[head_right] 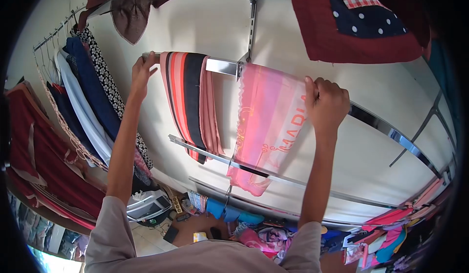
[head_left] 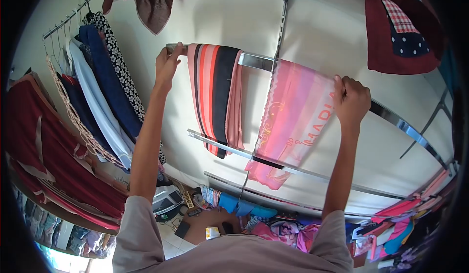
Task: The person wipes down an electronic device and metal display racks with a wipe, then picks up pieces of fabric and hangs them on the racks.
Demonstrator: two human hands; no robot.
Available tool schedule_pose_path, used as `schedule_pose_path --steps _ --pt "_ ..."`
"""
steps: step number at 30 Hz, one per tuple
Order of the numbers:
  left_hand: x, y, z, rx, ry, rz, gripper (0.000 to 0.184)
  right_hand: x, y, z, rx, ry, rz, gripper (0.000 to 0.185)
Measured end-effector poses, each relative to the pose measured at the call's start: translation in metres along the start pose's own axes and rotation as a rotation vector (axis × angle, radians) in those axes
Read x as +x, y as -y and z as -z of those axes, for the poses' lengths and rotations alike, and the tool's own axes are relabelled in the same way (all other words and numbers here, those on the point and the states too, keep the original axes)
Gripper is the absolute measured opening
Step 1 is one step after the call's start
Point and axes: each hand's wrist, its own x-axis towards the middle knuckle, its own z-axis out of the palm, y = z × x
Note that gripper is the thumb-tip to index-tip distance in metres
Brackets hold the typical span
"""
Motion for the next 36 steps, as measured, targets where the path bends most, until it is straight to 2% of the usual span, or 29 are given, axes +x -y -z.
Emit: schedule_pose_path --steps 1,4,7,10,14,15,16,18,19,20,25,28,31,34,36 --pt "-0.003 0.001 -0.003 -0.019 0.004 0.009 0.047 -0.002 -0.005 0.002 -0.048 0.066 -0.036 0.039" --pt "-0.013 -0.008 -0.016 -0.03 0.032 0.001 0.045 -0.003 -0.022 0.006 0.036 0.084 -0.14 0.046" --pt "-0.017 -0.001 -0.023 0.055 0.081 -0.031 0.041 -0.007 -0.03 0.008 0.09 -0.004 -0.146 0.045" --pt "-0.027 0.002 -0.04 -0.087 0.015 -0.053 0.044 -0.007 -0.033 0.011 0.024 -0.033 -0.046 0.045" --pt "-0.066 0.004 -0.071 -0.311 -0.171 0.078 0.071 -0.009 -0.038 0.011 0.033 -0.031 -0.045 0.044" --pt "-0.073 0.002 -0.075 -0.258 -0.056 0.101 0.079 -0.009 -0.039 0.009 0.011 -0.046 -0.036 0.044" --pt "-0.084 -0.005 -0.08 -0.243 0.095 0.071 0.059 -0.01 -0.04 0.007 -0.008 -0.059 -0.023 0.043" --pt "-0.081 0.0 -0.079 -0.207 0.053 0.089 0.033 -0.01 -0.039 0.007 -0.005 -0.057 -0.031 0.043" --pt "-0.077 0.002 -0.078 -0.308 -0.002 0.076 0.027 -0.01 -0.039 0.008 -0.003 -0.056 -0.033 0.043" --pt "-0.071 0.004 -0.076 -0.407 -0.056 0.063 0.025 -0.009 -0.039 0.008 0.002 -0.068 -0.028 0.043" --pt "-0.062 0.011 -0.068 -0.301 -0.214 0.012 0.025 -0.01 -0.036 0.008 0.026 -0.087 -0.04 0.043" --pt "-0.073 0.01 -0.075 -0.289 -0.118 -0.01 0.025 -0.01 -0.037 0.007 0.002 -0.115 -0.007 0.04" --pt "-0.079 0.005 -0.08 -0.195 -0.195 -0.008 0.026 -0.011 -0.037 0.005 0.0 -0.139 -0.012 0.038" --pt "-0.09 0.012 -0.082 -0.134 -0.086 0.111 0.029 -0.012 -0.039 0.004 -0.047 -0.12 -0.023 0.036" --pt "-0.099 0.023 -0.083 -0.036 -0.092 0.107 0.031 -0.013 -0.037 -0.001 0.006 -0.167 -0.026 0.033"
